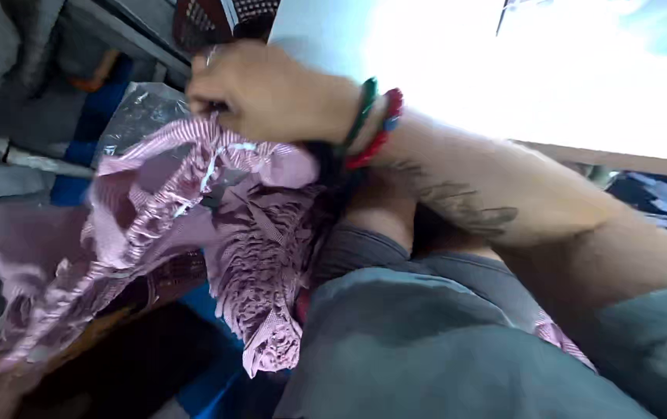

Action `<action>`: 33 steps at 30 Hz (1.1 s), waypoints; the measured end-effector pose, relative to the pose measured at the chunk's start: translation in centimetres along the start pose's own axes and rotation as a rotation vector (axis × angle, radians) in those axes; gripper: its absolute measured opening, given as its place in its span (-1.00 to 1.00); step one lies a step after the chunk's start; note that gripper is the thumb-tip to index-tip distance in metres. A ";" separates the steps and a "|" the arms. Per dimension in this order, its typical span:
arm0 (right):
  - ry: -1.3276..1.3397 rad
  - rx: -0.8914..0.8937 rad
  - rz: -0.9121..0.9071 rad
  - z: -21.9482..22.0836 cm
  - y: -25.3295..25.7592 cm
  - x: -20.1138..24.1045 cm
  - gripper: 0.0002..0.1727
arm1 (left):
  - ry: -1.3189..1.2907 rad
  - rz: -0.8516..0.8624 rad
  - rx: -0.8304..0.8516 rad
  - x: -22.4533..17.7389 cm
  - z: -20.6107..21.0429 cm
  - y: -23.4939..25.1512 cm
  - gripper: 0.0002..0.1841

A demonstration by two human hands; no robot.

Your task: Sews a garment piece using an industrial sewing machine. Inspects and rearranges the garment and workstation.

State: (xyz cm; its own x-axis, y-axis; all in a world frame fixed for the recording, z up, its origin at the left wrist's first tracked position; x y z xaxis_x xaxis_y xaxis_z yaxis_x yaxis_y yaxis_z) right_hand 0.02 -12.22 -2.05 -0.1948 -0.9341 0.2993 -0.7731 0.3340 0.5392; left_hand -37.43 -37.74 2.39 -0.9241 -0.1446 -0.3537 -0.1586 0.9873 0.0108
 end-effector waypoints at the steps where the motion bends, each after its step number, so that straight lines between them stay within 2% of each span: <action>1: -0.008 0.003 -0.002 2.3 0.3 0.0 -0.73 | 0.070 -0.067 0.102 0.1 1.7 -0.9 -0.67; 3: -0.008 0.069 0.044 6.5 -1.3 -0.1 -0.74 | 0.188 -0.268 0.321 -2.4 7.4 -1.5 -0.67; 4: 0.003 0.143 0.098 8.0 -3.1 -0.3 -0.73 | 0.199 -0.308 0.450 -3.3 11.0 -1.6 -0.67; 7: 0.081 0.259 0.293 9.6 -9.4 -1.0 -0.75 | 0.138 -0.202 0.762 -4.6 21.6 -1.6 -0.70; 9: 0.104 0.120 0.406 6.9 -14.1 -1.1 -0.78 | 0.097 -0.095 0.839 -7.2 26.4 -0.3 -0.71; 12: 0.006 -0.239 0.489 -0.7 -22.9 -1.5 -0.82 | -0.014 0.142 0.792 -15.6 29.2 3.4 -0.72; 15: -0.282 -0.395 0.750 -8.6 -33.0 -2.4 -0.65 | -0.158 0.548 0.628 -25.4 29.9 7.6 -0.70; 18: -0.458 -0.213 1.015 -12.2 -39.3 -2.9 -0.65 | -0.304 0.795 0.484 -35.7 30.3 10.6 -0.70; 21: -0.531 -0.093 0.860 -10.5 -40.3 -0.2 -0.55 | -0.435 0.968 0.373 -44.7 32.3 13.1 -0.76; 24: -0.471 -0.069 0.778 -9.2 -40.7 2.6 -0.38 | -0.483 1.049 0.357 -51.7 35.9 14.8 -0.76; 25: -0.427 -0.085 0.792 -9.3 -41.0 3.0 -0.39 | -0.481 1.055 0.360 -53.5 37.4 15.2 -0.75; 28: -0.384 -0.236 0.912 -11.1 -41.7 1.8 -0.71 | -0.377 1.071 0.380 -56.9 40.8 15.8 -0.66; 31: -0.456 -0.280 1.012 -11.8 -40.8 0.3 -0.74 | -0.305 1.091 0.346 -57.5 42.5 15.6 -0.80; 33: -0.448 -0.324 1.072 -11.5 -40.5 -0.4 -0.67 | -0.323 1.096 0.322 -57.0 42.5 15.4 -0.83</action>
State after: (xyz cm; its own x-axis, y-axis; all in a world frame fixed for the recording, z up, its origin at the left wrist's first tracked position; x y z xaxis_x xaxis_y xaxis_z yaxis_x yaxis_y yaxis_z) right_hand 38.34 -23.91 -14.98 -0.8868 -0.1020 0.4508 0.0848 0.9229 0.3756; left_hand 27.61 -11.48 -17.00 -0.3749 0.7661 -0.5220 0.8000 0.5519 0.2355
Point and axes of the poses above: each hand's wrist, its own y-axis towards the middle knuckle, its own z-axis out of the palm, x = y × z, the point moved 6 cm from there along y, towards the middle knuckle, and after that the axes turned 14 degrees about -z, right-handed, at the moved point
